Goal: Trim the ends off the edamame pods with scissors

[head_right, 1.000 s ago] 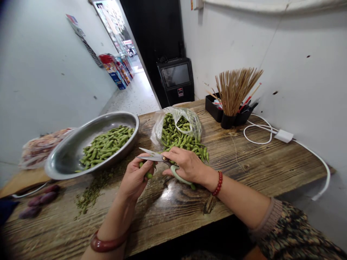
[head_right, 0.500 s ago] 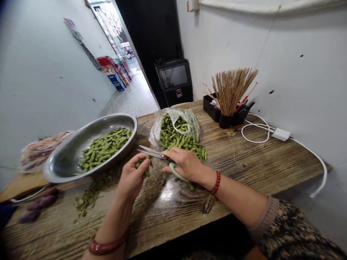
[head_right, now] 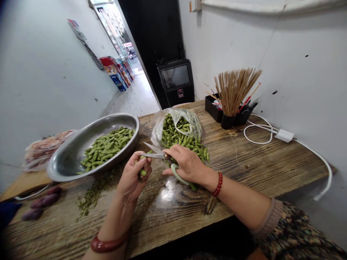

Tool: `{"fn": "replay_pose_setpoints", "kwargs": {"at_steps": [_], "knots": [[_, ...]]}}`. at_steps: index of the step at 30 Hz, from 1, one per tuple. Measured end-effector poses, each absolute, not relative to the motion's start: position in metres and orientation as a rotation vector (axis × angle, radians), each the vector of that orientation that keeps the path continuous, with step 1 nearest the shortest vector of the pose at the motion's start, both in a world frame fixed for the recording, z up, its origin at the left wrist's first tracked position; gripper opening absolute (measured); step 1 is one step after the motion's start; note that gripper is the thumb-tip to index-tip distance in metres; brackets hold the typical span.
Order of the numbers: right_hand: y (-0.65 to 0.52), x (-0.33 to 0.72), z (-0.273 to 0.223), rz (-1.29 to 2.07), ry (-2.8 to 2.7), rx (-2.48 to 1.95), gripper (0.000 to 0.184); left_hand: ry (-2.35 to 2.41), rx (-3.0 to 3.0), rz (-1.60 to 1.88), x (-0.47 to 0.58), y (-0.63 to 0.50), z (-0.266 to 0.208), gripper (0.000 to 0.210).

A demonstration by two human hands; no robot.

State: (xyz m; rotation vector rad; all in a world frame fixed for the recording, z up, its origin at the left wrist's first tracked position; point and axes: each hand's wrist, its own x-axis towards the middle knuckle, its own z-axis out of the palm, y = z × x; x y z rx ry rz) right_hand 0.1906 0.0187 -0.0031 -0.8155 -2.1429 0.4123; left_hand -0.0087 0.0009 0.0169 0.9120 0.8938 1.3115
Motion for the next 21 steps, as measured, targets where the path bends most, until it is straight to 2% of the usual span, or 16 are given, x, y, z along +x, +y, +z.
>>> {"fn": "replay_pose_setpoints", "kwargs": {"at_steps": [14,21], "knots": [[0.017,0.189,-0.005,0.441,-2.138,-0.784,0.061,0.894,1.001,1.252,-0.001,-0.003,0.011,0.019],[0.017,0.190,-0.003,0.437,-2.129,-0.775,0.051,0.940,1.011,1.215,0.002,-0.005,0.010,0.020]]}}
